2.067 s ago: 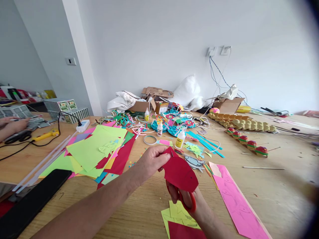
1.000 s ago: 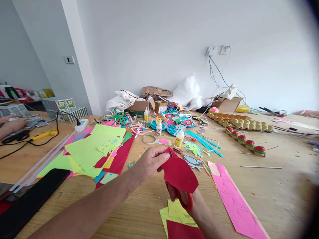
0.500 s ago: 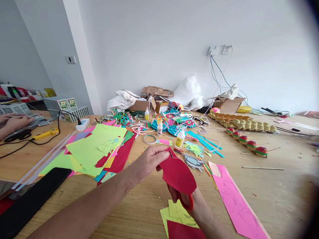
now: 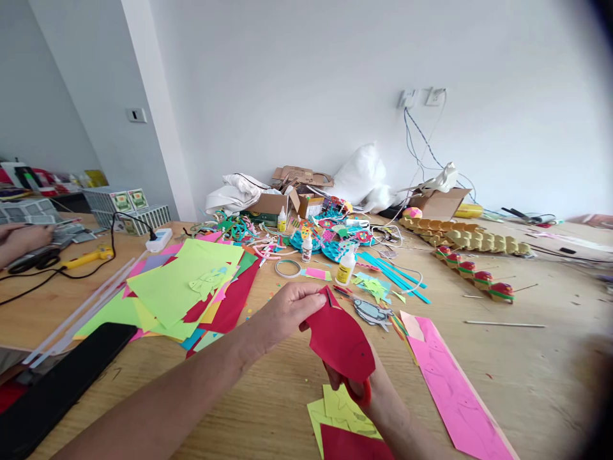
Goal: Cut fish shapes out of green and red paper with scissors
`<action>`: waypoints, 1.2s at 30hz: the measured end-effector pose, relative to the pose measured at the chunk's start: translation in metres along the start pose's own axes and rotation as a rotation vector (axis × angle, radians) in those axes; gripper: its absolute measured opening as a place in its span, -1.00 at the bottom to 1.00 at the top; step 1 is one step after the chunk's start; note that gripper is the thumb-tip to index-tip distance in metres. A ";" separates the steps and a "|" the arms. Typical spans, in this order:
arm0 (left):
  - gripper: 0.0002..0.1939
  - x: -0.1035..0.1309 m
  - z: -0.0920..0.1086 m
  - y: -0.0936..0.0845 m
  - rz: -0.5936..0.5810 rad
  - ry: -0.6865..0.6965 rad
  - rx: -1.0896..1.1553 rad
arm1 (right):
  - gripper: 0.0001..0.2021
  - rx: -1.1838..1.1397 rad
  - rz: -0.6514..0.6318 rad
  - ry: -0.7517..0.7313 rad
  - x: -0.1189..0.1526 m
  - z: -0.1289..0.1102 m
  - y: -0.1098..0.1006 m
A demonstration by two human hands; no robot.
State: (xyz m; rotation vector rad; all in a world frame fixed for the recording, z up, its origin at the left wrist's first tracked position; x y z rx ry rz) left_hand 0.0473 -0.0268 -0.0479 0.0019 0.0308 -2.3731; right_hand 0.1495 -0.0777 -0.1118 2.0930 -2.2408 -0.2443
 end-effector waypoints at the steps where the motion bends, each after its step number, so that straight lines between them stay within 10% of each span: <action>1: -0.74 0.000 0.001 0.000 0.000 -0.006 0.002 | -0.59 -0.004 0.003 0.000 0.000 0.001 0.000; 28: -0.75 0.007 0.029 -0.028 -0.051 -0.029 -0.276 | -0.50 0.019 -0.216 -0.127 0.010 -0.008 -0.002; 36: -0.85 0.009 0.038 -0.032 0.061 0.060 -0.438 | -0.76 -0.006 0.103 -0.267 -0.006 -0.028 -0.028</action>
Point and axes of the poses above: each hand's wrist, its own x-axis away from the middle knuckle, its own y-axis out of the palm, z = x × y, the point moved 3 cm from there along -x, towards the middle knuckle, and after that the axes turned 6 degrees about -y, right-handed, at the moved point
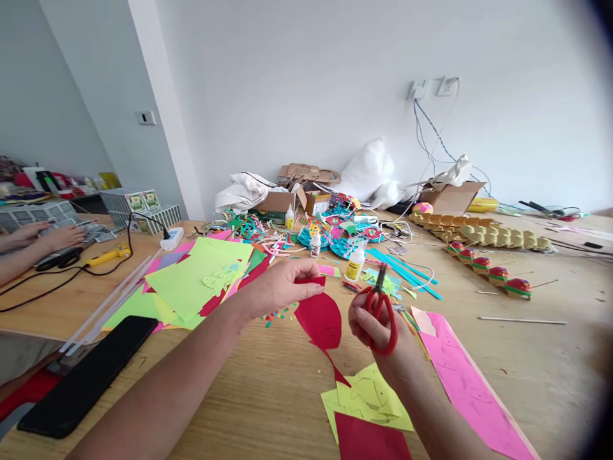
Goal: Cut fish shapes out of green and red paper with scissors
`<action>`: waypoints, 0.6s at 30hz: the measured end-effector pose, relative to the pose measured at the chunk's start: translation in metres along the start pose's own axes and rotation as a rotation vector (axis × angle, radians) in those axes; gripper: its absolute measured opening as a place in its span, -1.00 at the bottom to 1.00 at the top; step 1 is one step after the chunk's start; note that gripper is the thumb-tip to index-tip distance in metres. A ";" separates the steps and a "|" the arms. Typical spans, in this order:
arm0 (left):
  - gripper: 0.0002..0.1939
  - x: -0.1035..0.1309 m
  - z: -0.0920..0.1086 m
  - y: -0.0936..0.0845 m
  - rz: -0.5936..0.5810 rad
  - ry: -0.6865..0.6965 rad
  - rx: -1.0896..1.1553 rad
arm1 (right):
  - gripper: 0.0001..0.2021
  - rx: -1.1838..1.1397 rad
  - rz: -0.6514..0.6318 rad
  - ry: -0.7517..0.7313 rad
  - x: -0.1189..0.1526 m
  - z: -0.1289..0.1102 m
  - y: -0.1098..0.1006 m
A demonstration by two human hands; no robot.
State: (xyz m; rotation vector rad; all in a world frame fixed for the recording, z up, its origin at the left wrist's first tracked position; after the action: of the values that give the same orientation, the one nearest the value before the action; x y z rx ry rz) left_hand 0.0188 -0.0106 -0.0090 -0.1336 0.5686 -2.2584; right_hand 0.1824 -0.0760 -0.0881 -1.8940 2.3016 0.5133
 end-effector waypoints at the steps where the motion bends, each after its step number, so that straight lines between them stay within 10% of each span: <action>1: -0.87 0.000 0.000 0.001 -0.007 0.010 -0.047 | -0.75 0.040 0.053 -0.006 -0.001 -0.004 -0.002; 8: -0.91 0.001 -0.007 0.001 -0.141 0.075 -0.348 | -0.83 0.285 -0.070 -0.015 -0.013 -0.038 0.012; 18: -0.83 0.005 0.001 0.007 -0.219 0.079 -0.221 | -0.88 0.228 -0.371 0.048 -0.031 -0.051 0.044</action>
State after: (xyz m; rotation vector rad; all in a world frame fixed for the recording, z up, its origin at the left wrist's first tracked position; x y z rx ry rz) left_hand 0.0204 -0.0194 -0.0114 -0.2270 0.8839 -2.4136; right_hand 0.1527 -0.0564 -0.0231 -2.1581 1.8688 0.1560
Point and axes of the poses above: each hand's wrist, its own x-axis away from the middle knuckle, its own y-axis out of the palm, z = x × y, the point moved 3 cm from there along -x, towards the middle knuckle, and after that the axes turned 6 degrees about -y, right-handed, at the moved point
